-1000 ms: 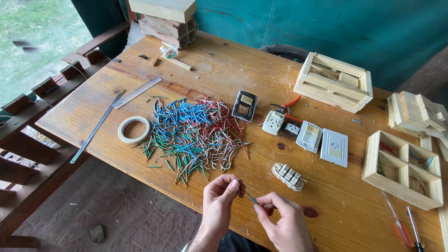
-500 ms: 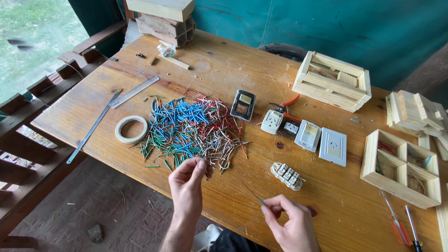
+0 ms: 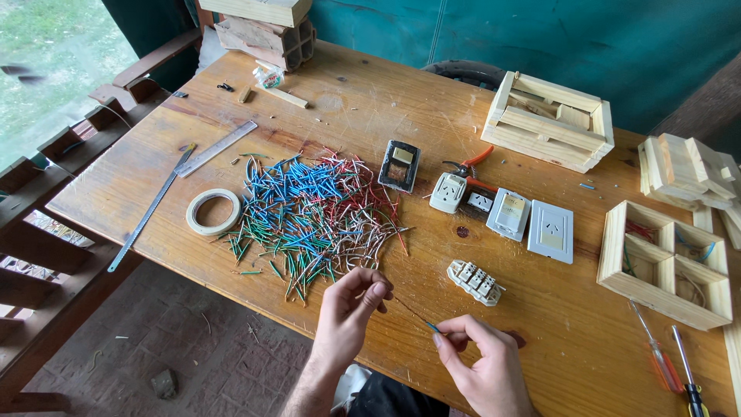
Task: The person selects individual colored wires from a pile on a wooden workbench, strips the ends, and inserts them into a small white terminal block. The person repeats this process with several wires, handling them one at a time.
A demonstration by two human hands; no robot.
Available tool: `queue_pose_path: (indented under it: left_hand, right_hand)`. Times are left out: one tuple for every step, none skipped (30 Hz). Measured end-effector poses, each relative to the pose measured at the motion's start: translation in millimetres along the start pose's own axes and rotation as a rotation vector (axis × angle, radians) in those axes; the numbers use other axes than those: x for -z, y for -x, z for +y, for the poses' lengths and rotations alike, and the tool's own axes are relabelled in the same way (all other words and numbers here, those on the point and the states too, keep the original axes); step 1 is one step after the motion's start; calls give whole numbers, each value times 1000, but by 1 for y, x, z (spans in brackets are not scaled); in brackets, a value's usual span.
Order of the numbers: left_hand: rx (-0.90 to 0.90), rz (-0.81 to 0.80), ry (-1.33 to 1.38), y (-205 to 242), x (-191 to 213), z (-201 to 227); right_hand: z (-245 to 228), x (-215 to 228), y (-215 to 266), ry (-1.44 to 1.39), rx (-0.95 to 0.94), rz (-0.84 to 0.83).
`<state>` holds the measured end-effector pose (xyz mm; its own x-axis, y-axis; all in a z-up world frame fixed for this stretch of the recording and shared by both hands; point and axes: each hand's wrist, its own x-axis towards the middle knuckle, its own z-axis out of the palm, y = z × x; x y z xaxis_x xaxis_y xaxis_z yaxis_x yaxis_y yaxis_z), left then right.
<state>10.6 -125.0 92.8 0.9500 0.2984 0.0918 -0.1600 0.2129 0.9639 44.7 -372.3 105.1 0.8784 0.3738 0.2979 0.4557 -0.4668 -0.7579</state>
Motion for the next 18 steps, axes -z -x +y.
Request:
queue_pose_path:
  left_hand:
    - [-1,1,-2,1,-6,-5]
    - [-79,-13,-30,2,-9,-8]
    - [-158,-27,-59,4,-9,-10]
    - [-167,8,-79,4,-13,-16]
    - [-124,-3,121,4,-14,-22]
    - [-91,-10,325,2,-16,-30]
    - [-114,28,308,5,-14,-33]
    - [-68,29,414,6,-15,-36]
    - [-24,27,520,5,-17,-40]
    - [-42,48,514,4,-9,-39]
    - [-29,26,546,3,-2,-39]
    - [-10,-3,581,2,3,-40]
    - [-22,11,579,0,13,-27]
    - [-74,54,539,-2,23,-15]
    - [-126,97,499,-4,33,-2]
    - [-134,110,497,-7,40,1]
    - [-164,114,482,-10,47,4]
    - [-190,114,469,-12,53,6]
  right_hand:
    - [2,2,2,-2,1,0]
    - [3,1,2,21,-3,-2]
    - [2,-2,2,45,-6,-4]
    - [5,-4,4,21,17,-28]
    - [7,-9,6,49,-36,1]
    - [11,-12,5,79,-82,26]
    - [9,-21,6,57,-51,-2]
    - [7,-26,7,65,-87,72]
    - [6,-31,7,71,-123,146]
    - [7,-35,5,60,-104,129]
    - [9,-39,2,105,-134,107]
    - [11,-40,1,155,-169,92]
    - [18,-44,0,149,-155,81]
    - [24,-48,-1,126,-168,80]
    - [30,-52,-2,102,-182,78]
    - [28,-53,-3,98,-172,67]
    - [27,-54,-5,95,-203,52]
    - [25,-54,-5,93,-238,41]
